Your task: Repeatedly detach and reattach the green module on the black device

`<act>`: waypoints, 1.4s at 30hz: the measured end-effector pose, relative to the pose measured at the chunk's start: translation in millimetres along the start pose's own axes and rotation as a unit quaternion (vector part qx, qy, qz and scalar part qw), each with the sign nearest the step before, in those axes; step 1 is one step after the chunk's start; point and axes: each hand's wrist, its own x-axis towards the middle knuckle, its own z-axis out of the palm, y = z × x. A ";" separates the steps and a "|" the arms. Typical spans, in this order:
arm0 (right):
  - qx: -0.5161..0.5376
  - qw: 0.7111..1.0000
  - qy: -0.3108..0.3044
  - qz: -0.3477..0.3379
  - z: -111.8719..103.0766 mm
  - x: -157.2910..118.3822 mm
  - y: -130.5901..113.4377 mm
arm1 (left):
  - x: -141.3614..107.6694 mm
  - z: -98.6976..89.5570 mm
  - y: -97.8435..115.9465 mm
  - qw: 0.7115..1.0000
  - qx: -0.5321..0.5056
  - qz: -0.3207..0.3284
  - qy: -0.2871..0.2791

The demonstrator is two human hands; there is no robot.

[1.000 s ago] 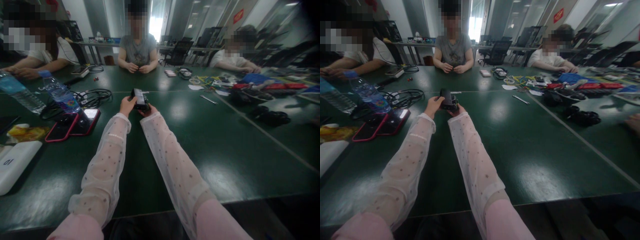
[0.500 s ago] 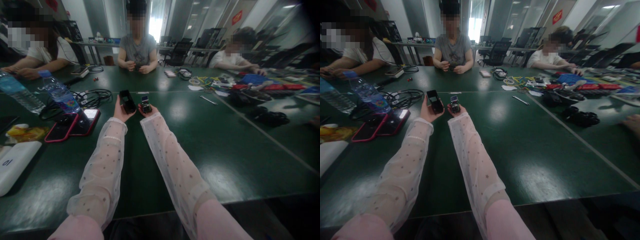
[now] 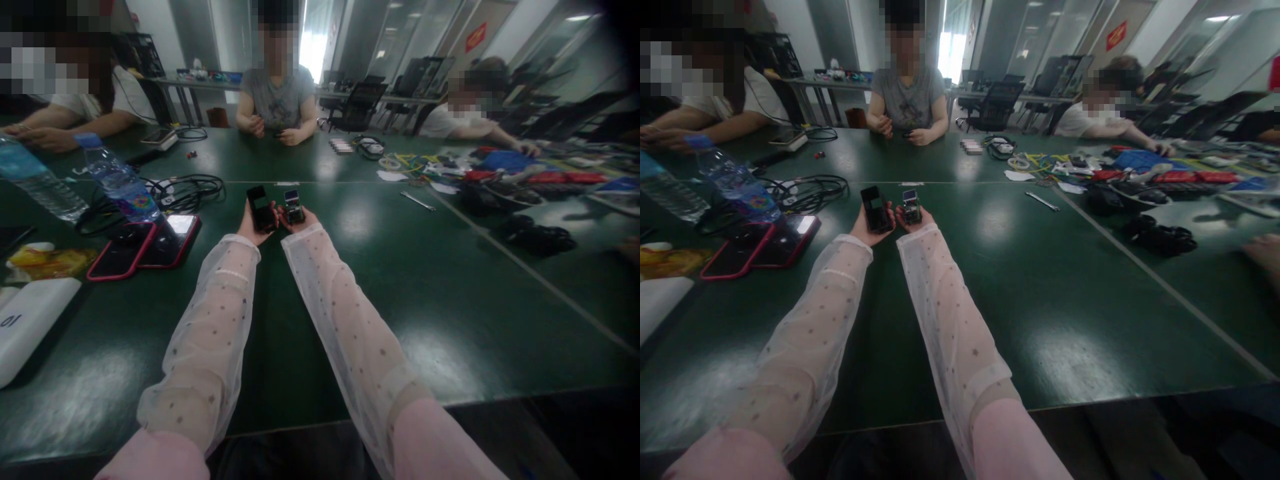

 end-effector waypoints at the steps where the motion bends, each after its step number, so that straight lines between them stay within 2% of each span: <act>1: -0.001 1.000 0.001 0.003 0.4 -0.5 -0.1 | -0.1 0.6 0.0 1.000 0.003 -0.004 -0.002; 12: -0.008 1.000 0.008 0.010 4.8 -6.3 -0.4 | 2.0 0.4 0.3 1.000 0.005 -0.018 -0.024; 17: -0.014 1.000 0.005 0.006 5.5 -7.6 0.0 | 3.2 -0.6 0.1 1.000 0.021 -0.009 -0.006; 42: -0.023 1.000 0.007 0.003 8.6 -9.8 0.2 | 3.2 -0.5 -0.2 1.000 0.017 -0.012 -0.015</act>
